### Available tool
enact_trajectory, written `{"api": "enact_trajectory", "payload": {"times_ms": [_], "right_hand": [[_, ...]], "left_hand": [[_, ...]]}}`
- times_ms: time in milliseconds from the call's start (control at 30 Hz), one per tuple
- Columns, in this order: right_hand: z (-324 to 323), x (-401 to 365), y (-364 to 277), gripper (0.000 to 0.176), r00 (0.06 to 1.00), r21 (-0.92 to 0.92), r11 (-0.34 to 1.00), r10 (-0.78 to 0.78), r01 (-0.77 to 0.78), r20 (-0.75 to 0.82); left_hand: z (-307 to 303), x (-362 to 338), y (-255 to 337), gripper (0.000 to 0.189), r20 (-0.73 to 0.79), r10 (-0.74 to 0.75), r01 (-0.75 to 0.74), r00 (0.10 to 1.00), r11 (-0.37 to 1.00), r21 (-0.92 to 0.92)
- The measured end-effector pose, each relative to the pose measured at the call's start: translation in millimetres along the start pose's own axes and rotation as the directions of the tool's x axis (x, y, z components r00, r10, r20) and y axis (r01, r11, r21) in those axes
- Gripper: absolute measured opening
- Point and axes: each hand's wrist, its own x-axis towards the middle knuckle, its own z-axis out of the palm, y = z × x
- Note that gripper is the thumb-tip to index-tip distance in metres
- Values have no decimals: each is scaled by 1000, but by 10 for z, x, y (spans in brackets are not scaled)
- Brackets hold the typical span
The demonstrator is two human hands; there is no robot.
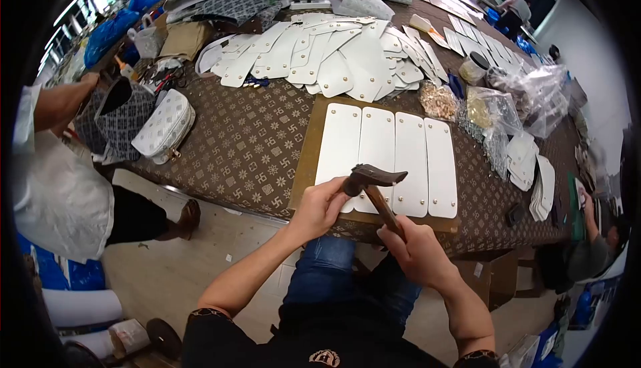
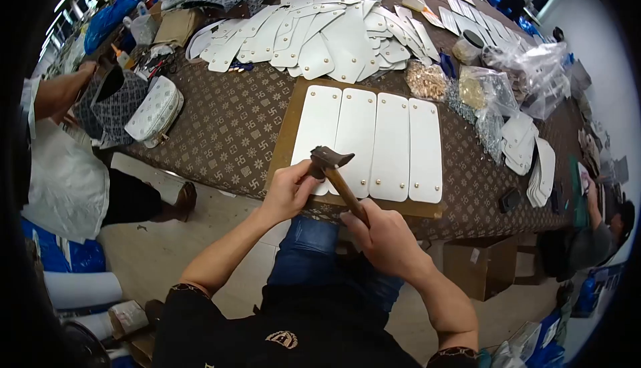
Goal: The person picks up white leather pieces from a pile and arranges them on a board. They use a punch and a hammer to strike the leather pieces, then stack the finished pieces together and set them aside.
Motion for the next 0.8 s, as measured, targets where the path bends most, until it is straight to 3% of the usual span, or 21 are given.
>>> {"api": "enact_trajectory", "payload": {"times_ms": [67,133,167,267,400,467,500,567,633,667,700,733,800], "right_hand": [[2,-93,102,22,997,165,986,15,-2,-78],[-67,-244,89,23,979,329,944,75,-8,-190],[-99,-282,105,21,970,503,864,136,-16,-202],[-153,-325,162,18,947,597,802,186,8,-263],[-237,-352,64,17,951,540,838,227,-81,-209],[-427,-479,-219,21,957,457,889,102,35,-272],[-445,-526,-277,17,899,499,817,-54,290,-434],[-496,-556,-403,9,664,455,553,-261,698,-701],[-302,-311,-383,6,547,419,371,-374,829,-749],[-306,-257,-58,18,759,513,563,-422,649,-497],[-263,-123,43,22,949,295,910,-237,291,-207],[-254,-32,88,25,995,-76,992,100,-100,-7],[-111,-221,178,23,989,62,993,108,-103,-96]], "left_hand": [[88,84,-101,24,-98,93,-99,991,993,-64],[67,112,-46,23,-76,70,-74,995,996,-57],[101,155,-31,22,-98,89,-103,991,985,-141],[130,252,157,21,-16,-4,2,1000,984,-176],[294,255,-20,20,-3,28,-28,1000,986,-163],[290,258,-44,22,5,62,-61,998,988,-143],[285,257,-55,23,2,101,-100,995,987,-123],[283,260,-40,23,-2,96,-95,995,989,-115],[282,265,-22,23,-7,101,-101,995,989,-111],[283,262,-16,23,-12,106,-107,994,990,-93],[289,260,-10,23,-20,112,-113,993,991,-75],[301,255,-3,23,-23,122,-123,992,989,-79],[257,247,-10,24,22,37,-37,999,999,-8]]}}
